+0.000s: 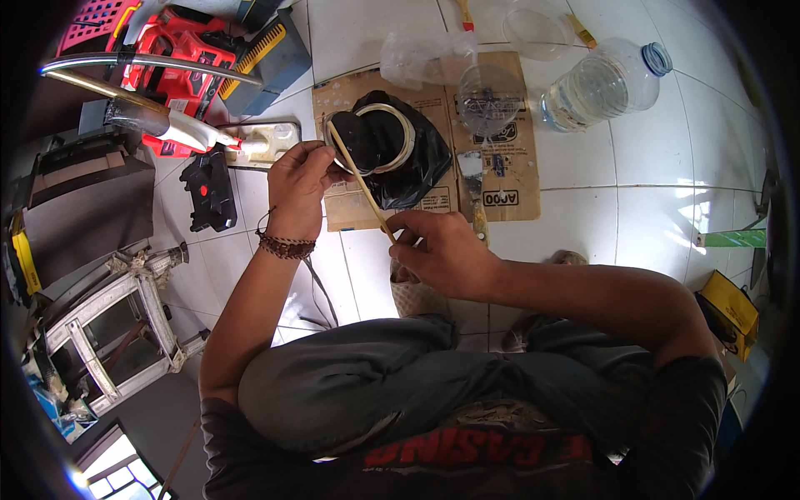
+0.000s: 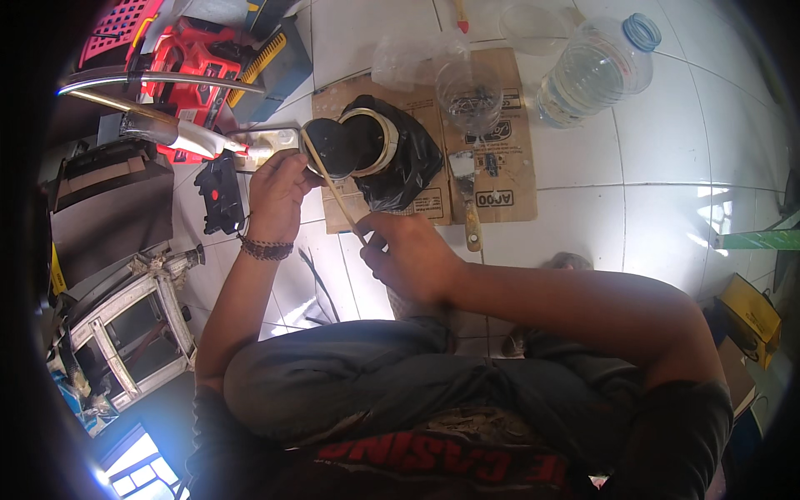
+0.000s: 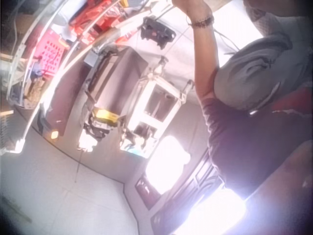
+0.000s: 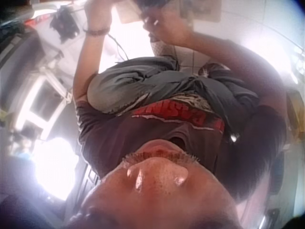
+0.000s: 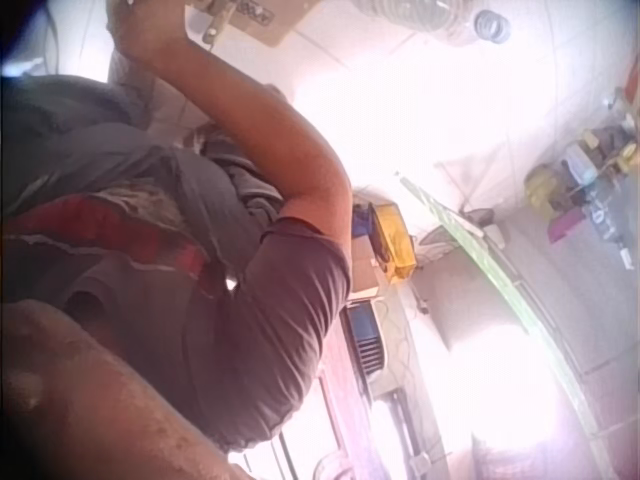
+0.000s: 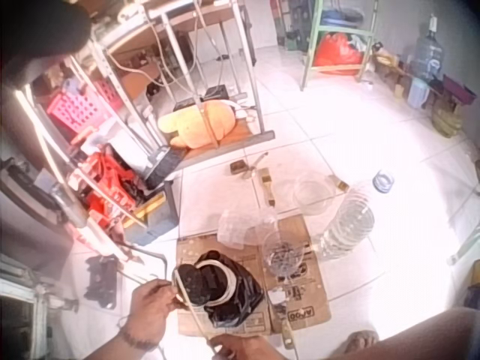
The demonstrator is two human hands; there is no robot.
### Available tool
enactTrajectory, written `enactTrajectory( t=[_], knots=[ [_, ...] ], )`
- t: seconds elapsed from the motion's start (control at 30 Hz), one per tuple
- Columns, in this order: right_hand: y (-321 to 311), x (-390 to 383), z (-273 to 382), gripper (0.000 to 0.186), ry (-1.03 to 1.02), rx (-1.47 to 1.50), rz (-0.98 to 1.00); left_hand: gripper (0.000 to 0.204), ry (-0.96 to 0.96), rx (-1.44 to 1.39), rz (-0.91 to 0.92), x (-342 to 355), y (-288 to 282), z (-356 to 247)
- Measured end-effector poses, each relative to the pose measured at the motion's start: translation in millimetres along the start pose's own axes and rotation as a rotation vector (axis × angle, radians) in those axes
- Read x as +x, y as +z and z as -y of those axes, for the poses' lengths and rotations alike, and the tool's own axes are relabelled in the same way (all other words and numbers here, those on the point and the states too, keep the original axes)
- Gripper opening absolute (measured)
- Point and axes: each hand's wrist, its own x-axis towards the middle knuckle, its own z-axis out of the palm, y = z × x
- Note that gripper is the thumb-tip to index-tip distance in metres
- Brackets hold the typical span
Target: The person sits on the floor and opens a paint can. They stir the paint with a stick, then pour some into a plastic bottle. They continue stirring and transfer more paint into the bottle before closing the can.
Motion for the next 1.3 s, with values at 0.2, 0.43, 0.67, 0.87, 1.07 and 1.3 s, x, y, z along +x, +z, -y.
enactTrajectory(
  t=[0.2, 0.43, 0.67, 0.87, 1.07, 1.3],
  knots=[
    [-1, 4, -11, 0.025, -0.114, -0.079, -0.078, 0.016, 0.014, -0.025, 0.005, -1, -1, 0],
    [-8, 12, -22, 0.027, -0.147, -0.201, -0.091, 0.015, 0.018, -0.069, 0.035, 0, -6, 2],
    [-17, 19, -26, 0.028, -0.053, -0.218, -0.064, 0.014, 0.019, -0.087, 0.045, 2, -8, 5],
    [-21, 23, -31, 0.027, -0.163, -0.338, -0.084, 0.014, -0.003, -0.101, 0.046, 3, -9, 7],
    [-22, 29, -36, 0.012, -0.182, -0.266, -0.186, 0.014, -0.007, -0.091, 0.053, 4, -11, 7],
    [-27, 34, -38, 0.007, -0.133, -0.327, -0.185, 0.015, -0.014, -0.117, 0.042, 6, -12, 7]
  ],
)
